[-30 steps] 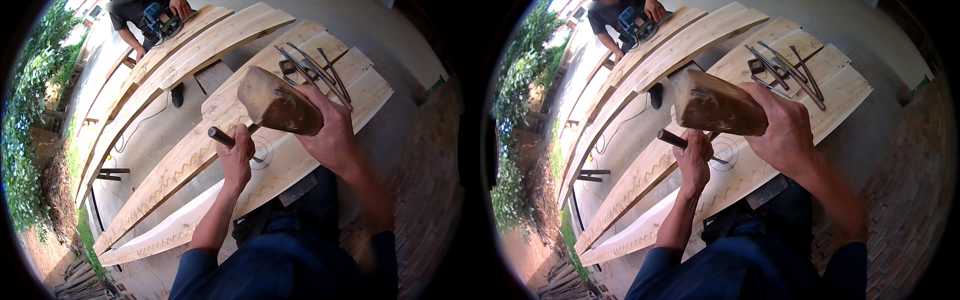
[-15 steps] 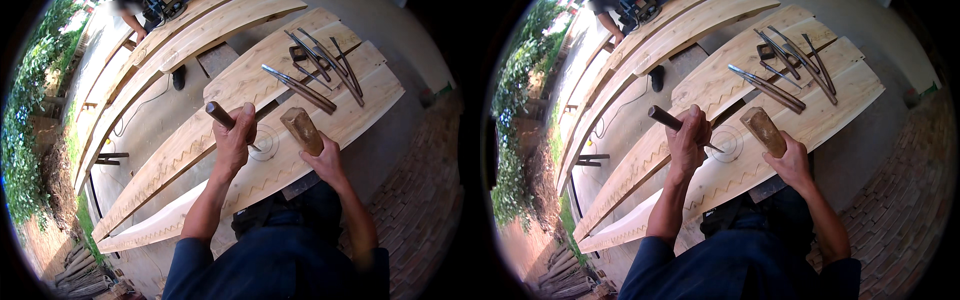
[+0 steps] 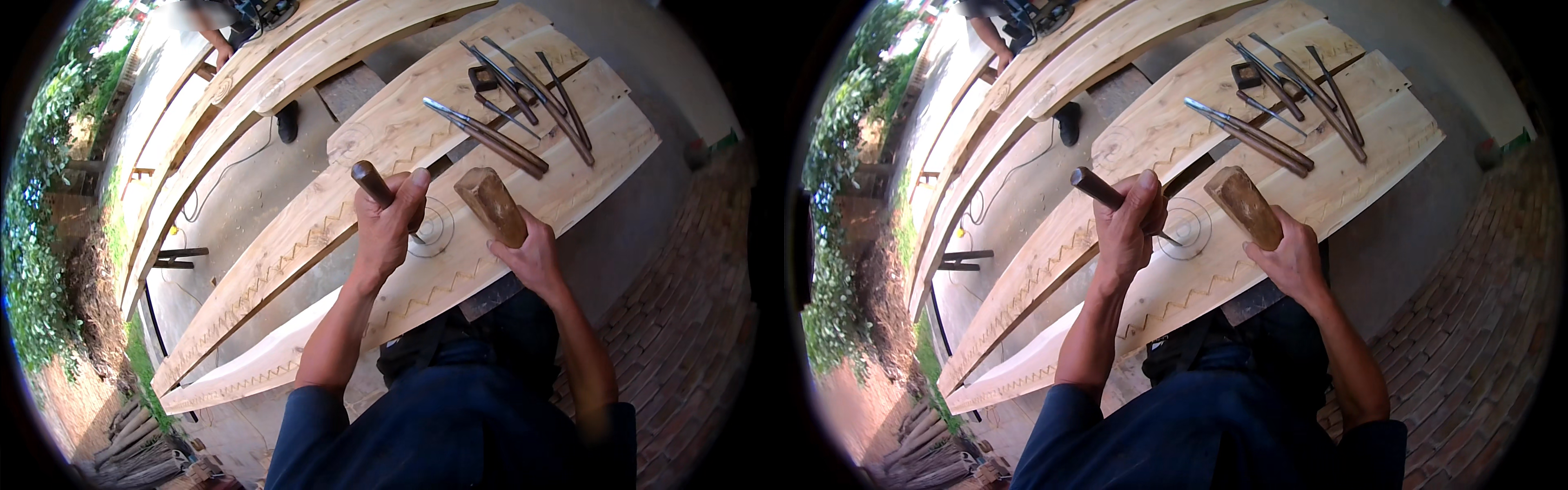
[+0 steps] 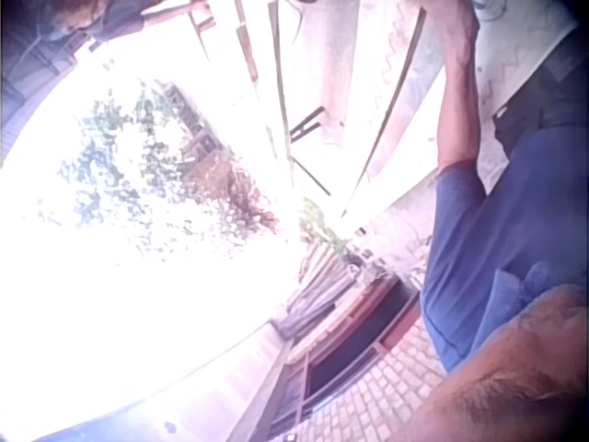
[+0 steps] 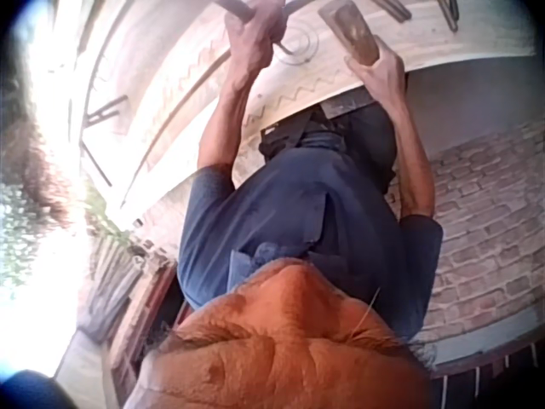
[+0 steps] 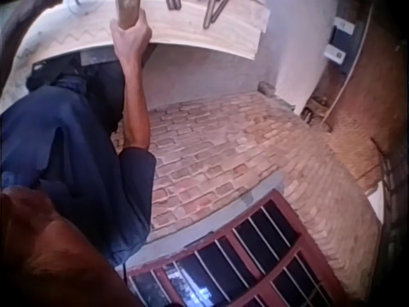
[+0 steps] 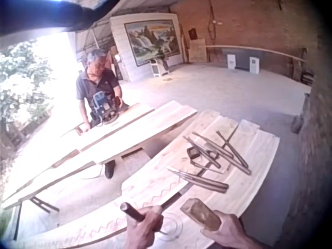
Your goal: The person carves a circular design into a wooden board using a chisel and a wooden mallet, occasionally setting down the tools to pick up a different chisel from a set.
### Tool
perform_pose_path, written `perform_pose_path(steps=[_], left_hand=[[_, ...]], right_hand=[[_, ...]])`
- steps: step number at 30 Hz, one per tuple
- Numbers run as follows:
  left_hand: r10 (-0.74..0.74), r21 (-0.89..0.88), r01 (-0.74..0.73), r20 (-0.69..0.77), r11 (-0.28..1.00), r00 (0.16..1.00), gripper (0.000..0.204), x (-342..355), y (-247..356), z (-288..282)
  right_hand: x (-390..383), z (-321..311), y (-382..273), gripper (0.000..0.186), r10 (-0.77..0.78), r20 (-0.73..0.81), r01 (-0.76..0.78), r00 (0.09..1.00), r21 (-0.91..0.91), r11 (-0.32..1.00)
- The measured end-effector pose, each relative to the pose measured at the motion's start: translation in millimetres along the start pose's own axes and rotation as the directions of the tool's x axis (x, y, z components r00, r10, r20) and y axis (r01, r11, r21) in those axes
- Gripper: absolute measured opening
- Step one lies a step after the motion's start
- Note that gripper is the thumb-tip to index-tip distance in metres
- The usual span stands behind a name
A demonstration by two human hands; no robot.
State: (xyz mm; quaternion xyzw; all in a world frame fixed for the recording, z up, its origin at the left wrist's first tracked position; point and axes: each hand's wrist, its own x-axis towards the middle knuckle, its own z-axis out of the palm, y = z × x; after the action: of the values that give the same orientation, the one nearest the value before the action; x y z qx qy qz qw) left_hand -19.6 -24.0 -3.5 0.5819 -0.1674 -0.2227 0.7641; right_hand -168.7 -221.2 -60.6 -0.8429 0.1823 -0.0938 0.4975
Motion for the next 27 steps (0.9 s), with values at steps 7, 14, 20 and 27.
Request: perform_pose_path(steps=[7, 14, 20, 27], left_hand=[[-0.076, 0.090, 0.069, 0.077, 0.994, 0.994, 0.047, 2, 3, 2], [-0.095, 0.213, 0.074, 0.087, 0.974, 0.992, 0.051, 3, 7, 22], [-0.077, 0.140, 0.067, 0.063, 0.988, 0.995, 0.046, 1, 0, 12], [-0.023, 0.094, 0.014, 0.087, 0.995, 0.996, 0.044, -10, -2, 1]], right_hand=[[1, -1, -2, 0.045, 0.000, 0.023, 0.000, 1.000, 0.005, 1.000], [-1, -2, -2, 0.046, 0.003, 0.013, -0.003, 1.000, 0.004, 1.000], [0, -7, -8, 0.046, 0.035, 0.067, -0.034, 0.997, -0.009, 0.999], [18, -20, -45, 0.048, -0.157, 0.055, 0.161, 0.986, -0.062, 0.985]])
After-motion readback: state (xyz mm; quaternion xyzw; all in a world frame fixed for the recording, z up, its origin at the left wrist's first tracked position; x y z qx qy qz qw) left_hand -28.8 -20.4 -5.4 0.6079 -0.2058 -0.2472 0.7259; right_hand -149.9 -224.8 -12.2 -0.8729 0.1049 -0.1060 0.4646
